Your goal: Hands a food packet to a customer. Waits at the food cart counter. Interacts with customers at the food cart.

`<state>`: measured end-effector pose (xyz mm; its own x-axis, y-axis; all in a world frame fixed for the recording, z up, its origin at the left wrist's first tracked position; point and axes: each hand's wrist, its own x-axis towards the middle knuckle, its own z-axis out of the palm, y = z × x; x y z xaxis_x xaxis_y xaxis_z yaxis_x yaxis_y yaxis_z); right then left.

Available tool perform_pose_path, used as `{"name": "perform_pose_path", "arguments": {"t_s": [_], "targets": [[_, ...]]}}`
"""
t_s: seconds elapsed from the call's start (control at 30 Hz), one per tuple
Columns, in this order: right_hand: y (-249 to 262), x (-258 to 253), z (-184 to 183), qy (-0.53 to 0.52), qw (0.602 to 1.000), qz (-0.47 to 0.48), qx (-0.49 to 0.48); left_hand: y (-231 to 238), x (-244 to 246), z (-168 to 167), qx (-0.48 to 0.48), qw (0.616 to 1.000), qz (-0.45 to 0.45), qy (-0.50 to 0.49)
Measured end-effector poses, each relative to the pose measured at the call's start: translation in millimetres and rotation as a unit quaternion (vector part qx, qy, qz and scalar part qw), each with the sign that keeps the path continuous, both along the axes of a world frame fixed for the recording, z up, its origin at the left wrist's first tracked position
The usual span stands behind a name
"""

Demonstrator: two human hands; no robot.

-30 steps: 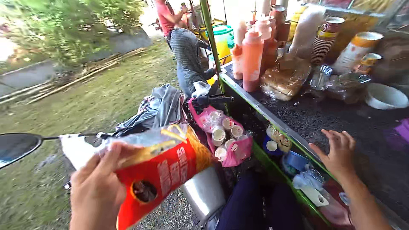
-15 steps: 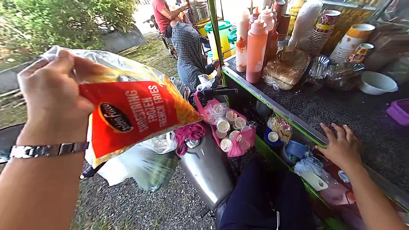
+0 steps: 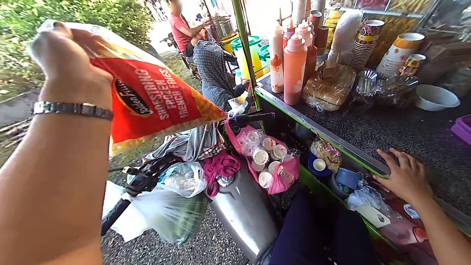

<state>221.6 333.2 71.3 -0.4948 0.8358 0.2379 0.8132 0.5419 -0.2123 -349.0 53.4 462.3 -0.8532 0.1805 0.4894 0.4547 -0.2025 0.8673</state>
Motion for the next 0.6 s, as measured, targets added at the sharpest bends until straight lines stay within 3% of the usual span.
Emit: {"name": "perform_pose_path", "arguments": {"t_s": [0.23,0.6], "targets": [[-2.3,1.3,-2.6,0.026,0.999,0.010,0.027,81.3,-38.3,8.0,0.086,0.993,0.081,-0.018],[-3.5,5.8,-8.2,0.003,0.998,0.001,0.057,166.7,-128.0,-70.0,0.061,0.994,0.064,-0.061]]}}
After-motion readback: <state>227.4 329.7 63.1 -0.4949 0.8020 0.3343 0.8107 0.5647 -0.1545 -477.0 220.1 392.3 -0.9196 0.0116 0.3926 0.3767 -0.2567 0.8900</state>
